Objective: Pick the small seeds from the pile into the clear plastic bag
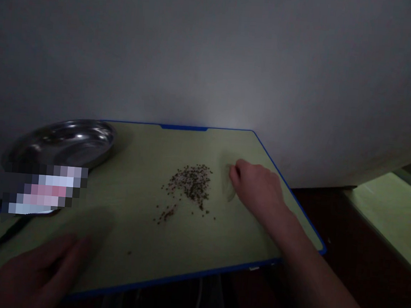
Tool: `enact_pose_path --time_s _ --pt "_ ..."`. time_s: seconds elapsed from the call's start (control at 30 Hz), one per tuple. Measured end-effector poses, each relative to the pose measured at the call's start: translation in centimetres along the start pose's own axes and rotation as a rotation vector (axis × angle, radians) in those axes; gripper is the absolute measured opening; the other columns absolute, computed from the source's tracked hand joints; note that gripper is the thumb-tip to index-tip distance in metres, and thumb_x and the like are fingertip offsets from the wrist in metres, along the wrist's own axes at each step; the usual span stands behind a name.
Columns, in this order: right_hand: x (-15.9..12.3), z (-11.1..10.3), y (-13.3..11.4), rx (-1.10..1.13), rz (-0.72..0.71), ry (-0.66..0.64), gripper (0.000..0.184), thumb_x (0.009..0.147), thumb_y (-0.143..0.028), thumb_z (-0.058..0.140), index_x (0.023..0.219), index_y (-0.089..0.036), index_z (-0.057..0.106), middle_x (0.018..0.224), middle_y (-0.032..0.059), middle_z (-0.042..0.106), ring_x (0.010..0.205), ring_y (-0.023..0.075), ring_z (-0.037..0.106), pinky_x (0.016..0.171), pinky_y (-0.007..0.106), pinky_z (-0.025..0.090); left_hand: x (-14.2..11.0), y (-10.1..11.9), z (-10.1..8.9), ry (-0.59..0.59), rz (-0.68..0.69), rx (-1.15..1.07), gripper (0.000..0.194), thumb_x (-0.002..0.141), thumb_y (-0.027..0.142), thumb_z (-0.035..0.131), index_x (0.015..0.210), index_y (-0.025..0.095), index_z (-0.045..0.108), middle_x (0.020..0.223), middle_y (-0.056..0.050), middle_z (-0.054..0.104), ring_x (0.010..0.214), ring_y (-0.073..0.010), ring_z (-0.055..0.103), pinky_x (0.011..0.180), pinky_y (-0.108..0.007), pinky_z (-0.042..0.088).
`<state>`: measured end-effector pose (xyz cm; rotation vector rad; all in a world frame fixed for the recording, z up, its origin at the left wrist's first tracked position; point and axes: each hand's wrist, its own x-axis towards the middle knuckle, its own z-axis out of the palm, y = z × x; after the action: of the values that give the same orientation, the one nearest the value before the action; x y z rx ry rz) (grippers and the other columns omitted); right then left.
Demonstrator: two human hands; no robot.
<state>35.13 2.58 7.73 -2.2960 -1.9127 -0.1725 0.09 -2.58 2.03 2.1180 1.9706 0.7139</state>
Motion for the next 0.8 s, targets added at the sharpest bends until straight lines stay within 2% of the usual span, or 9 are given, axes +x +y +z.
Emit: enact_pose_path --time_s 0.13,0.2,0.3,0.63,0.8 --pt "-3.3 0.9 3.1 0.367 -0.083 -0.144 0.042 0.094 -0.047 0.035 0.060 -0.023 0.043 0.055 0.0016 0.054 0.052 0.0161 0.050 0.051 0.029 0.032 0.1 -0.8 0.2 -0.024 0.100 -0.020 0.044 0.086 0.045 0.038 0.049 0.023 0.049 0.045 0.003 0.054 0.044 -0.0134 0.055 0.047 -0.025 0.038" --pt "-4.9 1.7 3.8 0.432 -0.123 -0.249 0.042 0.094 -0.047 0.037 0.060 -0.024 0.045 0.055 0.0003 0.053 0.051 0.0159 0.050 0.052 0.030 0.035 0.2 -0.8 0.2 -0.018 0.116 -0.006 0.044 0.087 0.042 0.038 0.051 0.023 0.052 0.045 0.003 0.054 0.043 -0.0132 0.055 0.046 -0.025 0.038" --pt "-6.2 2.6 3.8 0.473 -0.154 -0.310 0.040 0.094 -0.046 0.039 0.061 -0.023 0.045 0.056 -0.0005 0.053 0.053 0.0159 0.050 0.053 0.030 0.037 0.4 -0.6 0.2 -0.024 0.132 0.003 0.043 0.087 0.041 0.038 0.050 0.022 0.051 0.045 0.003 0.054 0.042 -0.0131 0.056 0.045 -0.025 0.037" --pt "-5.4 3.5 0.9 0.453 -0.276 -0.341 0.033 0.094 -0.038 0.042 0.067 -0.022 0.050 0.062 0.0009 0.058 0.058 0.0166 0.053 0.055 0.029 0.034 0.1 -0.4 -0.2 -0.109 0.099 0.068 0.045 0.089 0.041 0.035 0.050 0.022 0.045 0.044 0.003 0.051 0.043 -0.0127 0.051 0.051 -0.027 0.037" --pt "-5.2 3.1 1.0 0.429 -0.302 -0.356 0.033 0.095 -0.039 0.044 0.066 -0.022 0.049 0.062 0.0002 0.055 0.057 0.0162 0.052 0.056 0.029 0.032 0.2 -0.6 0.0 -0.107 0.127 0.060 0.043 0.089 0.041 0.037 0.052 0.022 0.048 0.046 0.002 0.053 0.045 -0.0126 0.053 0.052 -0.027 0.037"
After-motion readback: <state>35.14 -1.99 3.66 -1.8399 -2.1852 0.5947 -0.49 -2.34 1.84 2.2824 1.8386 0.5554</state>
